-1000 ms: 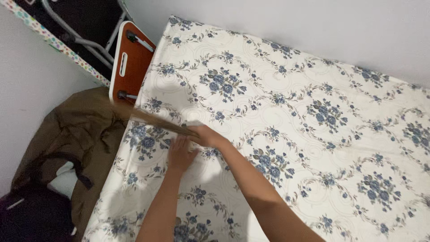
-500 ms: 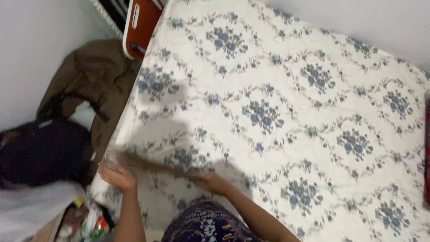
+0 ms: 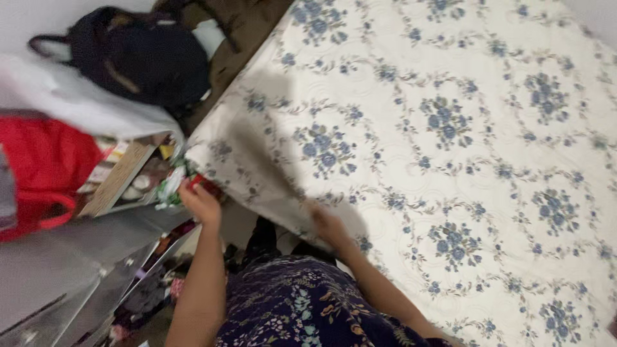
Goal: The person smooths a floral-patterned bedsheet, folds a pillow, and sweeps the bed surface with a traditional straw broom. They then move stuffed toys and a bag from the bed to the floor.
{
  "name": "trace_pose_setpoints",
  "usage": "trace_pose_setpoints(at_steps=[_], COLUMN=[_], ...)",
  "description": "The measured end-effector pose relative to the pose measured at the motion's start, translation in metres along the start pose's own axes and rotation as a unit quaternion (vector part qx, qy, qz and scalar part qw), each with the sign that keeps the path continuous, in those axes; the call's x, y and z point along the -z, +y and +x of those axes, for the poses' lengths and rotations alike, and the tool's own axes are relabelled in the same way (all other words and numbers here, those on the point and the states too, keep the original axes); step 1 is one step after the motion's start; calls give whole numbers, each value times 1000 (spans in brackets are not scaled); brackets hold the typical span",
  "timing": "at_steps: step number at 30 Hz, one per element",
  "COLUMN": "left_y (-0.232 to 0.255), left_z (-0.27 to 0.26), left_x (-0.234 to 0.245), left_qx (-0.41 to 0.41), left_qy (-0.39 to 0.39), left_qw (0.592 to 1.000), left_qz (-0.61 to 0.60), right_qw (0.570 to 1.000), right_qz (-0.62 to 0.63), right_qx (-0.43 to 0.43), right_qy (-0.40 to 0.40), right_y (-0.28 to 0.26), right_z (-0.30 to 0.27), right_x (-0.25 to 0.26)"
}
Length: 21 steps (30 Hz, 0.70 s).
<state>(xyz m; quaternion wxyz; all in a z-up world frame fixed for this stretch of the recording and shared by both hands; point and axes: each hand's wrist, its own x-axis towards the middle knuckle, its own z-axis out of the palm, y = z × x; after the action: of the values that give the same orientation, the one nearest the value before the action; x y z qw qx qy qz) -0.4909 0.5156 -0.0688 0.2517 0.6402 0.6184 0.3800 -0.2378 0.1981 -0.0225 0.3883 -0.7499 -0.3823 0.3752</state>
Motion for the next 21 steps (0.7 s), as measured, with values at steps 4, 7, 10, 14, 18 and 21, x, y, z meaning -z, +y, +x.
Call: trace_pose_setpoints(at_steps=[4, 7, 10, 14, 18, 21], left_y=[-24, -48, -72, -108, -138, -147], left_z=[13, 23, 25, 27, 35, 27], left_x=[-10, -33, -61, -79, -100, -111], left_qx=[75, 171, 259, 354, 458, 514], left_qy=[-18, -90, -131, -115, -105, -163], left_qw=[997, 975, 938, 886, 800, 710], left_qz=[-20, -113, -187, -277, -373, -452], right_qw=[961, 830, 897, 916, 890, 850], right_qz=[-156, -407, -238, -316, -378, -402], right_qx=[-34, 42, 52, 190, 253, 341], right_qy=[225, 379, 370, 155, 11, -23], right_y=[15, -19, -69, -126, -153, -160], right_z=[26, 71, 134, 213, 294, 355], right_x=[40, 58, 13, -71, -130, -166])
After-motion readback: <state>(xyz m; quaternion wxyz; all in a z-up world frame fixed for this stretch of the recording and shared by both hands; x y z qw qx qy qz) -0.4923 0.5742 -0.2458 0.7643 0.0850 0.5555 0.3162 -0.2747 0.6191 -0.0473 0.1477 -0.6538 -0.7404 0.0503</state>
